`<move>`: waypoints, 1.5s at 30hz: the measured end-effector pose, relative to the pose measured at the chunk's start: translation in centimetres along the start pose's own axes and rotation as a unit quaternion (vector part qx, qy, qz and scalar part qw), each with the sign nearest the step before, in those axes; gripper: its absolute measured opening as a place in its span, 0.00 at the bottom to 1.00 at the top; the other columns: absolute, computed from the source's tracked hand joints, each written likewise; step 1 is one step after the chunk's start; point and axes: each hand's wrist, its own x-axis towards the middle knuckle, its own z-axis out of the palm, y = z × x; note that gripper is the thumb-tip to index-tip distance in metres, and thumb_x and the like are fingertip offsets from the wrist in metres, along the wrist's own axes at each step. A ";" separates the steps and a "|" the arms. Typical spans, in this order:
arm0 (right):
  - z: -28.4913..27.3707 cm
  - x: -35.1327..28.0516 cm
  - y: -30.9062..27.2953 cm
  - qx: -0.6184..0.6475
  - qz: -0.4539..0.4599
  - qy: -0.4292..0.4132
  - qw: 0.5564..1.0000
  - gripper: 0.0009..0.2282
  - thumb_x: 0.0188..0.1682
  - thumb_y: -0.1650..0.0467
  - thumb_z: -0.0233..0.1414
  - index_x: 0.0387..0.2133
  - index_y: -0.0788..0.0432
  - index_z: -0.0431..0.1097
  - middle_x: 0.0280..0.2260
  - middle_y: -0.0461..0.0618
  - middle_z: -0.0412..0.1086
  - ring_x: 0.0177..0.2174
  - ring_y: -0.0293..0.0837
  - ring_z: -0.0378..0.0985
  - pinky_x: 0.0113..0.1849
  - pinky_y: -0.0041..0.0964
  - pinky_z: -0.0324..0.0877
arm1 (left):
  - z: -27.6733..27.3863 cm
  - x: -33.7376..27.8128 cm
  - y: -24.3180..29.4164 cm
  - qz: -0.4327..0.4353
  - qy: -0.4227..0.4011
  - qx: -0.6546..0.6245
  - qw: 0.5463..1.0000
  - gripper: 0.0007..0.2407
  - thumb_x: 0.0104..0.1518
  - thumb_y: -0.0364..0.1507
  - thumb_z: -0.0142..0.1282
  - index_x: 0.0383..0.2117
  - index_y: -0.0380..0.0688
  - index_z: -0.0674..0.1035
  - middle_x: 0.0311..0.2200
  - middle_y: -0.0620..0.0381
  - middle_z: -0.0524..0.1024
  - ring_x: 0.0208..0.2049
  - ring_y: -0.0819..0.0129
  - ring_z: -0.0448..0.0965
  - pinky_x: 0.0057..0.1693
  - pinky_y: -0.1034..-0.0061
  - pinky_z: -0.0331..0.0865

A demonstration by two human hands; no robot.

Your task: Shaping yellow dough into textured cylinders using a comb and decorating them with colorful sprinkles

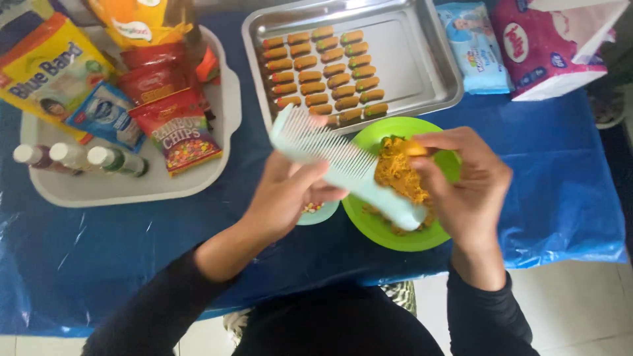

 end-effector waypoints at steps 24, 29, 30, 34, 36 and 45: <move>6.8 5.7 -0.3 -0.147 -0.162 -0.111 0.969 0.32 0.63 0.52 0.25 0.57 0.64 0.66 0.50 0.62 0.73 0.47 0.57 0.77 0.46 0.51 0.66 | 1.0 2.7 -6.6 0.036 -0.029 -0.124 0.991 0.18 0.66 0.37 0.50 0.61 0.54 0.66 0.46 0.52 0.78 0.44 0.59 0.84 0.51 0.57 0.83; 9.4 3.3 -0.7 -0.228 -0.124 -0.187 0.948 0.39 0.55 0.45 0.14 0.68 0.54 0.54 0.54 0.54 0.67 0.53 0.54 0.69 0.53 0.56 0.55 | -0.9 3.4 -9.3 0.046 -0.014 -0.099 0.994 0.15 0.68 0.44 0.38 0.54 0.53 0.65 0.39 0.57 0.73 0.35 0.64 0.76 0.44 0.64 0.75; 9.7 2.8 -0.7 -0.245 -0.104 -0.196 0.944 0.40 0.53 0.43 0.12 0.68 0.51 0.53 0.62 0.53 0.65 0.62 0.54 0.65 0.59 0.62 0.50 | -1.2 3.3 -9.3 0.074 -0.019 -0.076 0.994 0.15 0.69 0.46 0.37 0.43 0.50 0.69 0.24 0.62 0.68 0.26 0.74 0.68 0.36 0.73 0.69; 9.1 3.0 -0.9 -0.234 -0.057 -0.207 0.948 0.42 0.50 0.40 0.10 0.71 0.49 0.45 0.67 0.55 0.59 0.66 0.57 0.59 0.61 0.71 0.43 | 0.2 1.8 -6.6 0.082 -0.062 -0.106 0.989 0.28 0.66 0.47 0.39 0.68 0.44 0.58 0.59 0.43 0.71 0.54 0.49 0.79 0.53 0.51 0.80; 8.7 3.0 -1.4 -0.213 -0.058 -0.208 0.953 0.40 0.53 0.42 0.14 0.71 0.51 0.44 0.66 0.57 0.61 0.64 0.58 0.61 0.61 0.69 0.48 | 0.9 0.8 -4.7 0.060 -0.024 0.026 0.998 0.33 0.59 0.54 0.35 0.67 0.49 0.59 0.57 0.53 0.73 0.40 0.61 0.85 0.49 0.61 0.83; 7.4 3.5 -0.3 -0.050 -0.016 -0.242 0.969 0.34 0.59 0.45 0.23 0.71 0.53 0.43 0.67 0.62 0.60 0.64 0.58 0.68 0.56 0.52 0.65 | 1.2 -0.2 -4.7 0.085 -0.078 0.017 0.993 0.15 0.67 0.39 0.45 0.52 0.45 0.65 0.44 0.56 0.68 0.47 0.73 0.75 0.47 0.69 0.84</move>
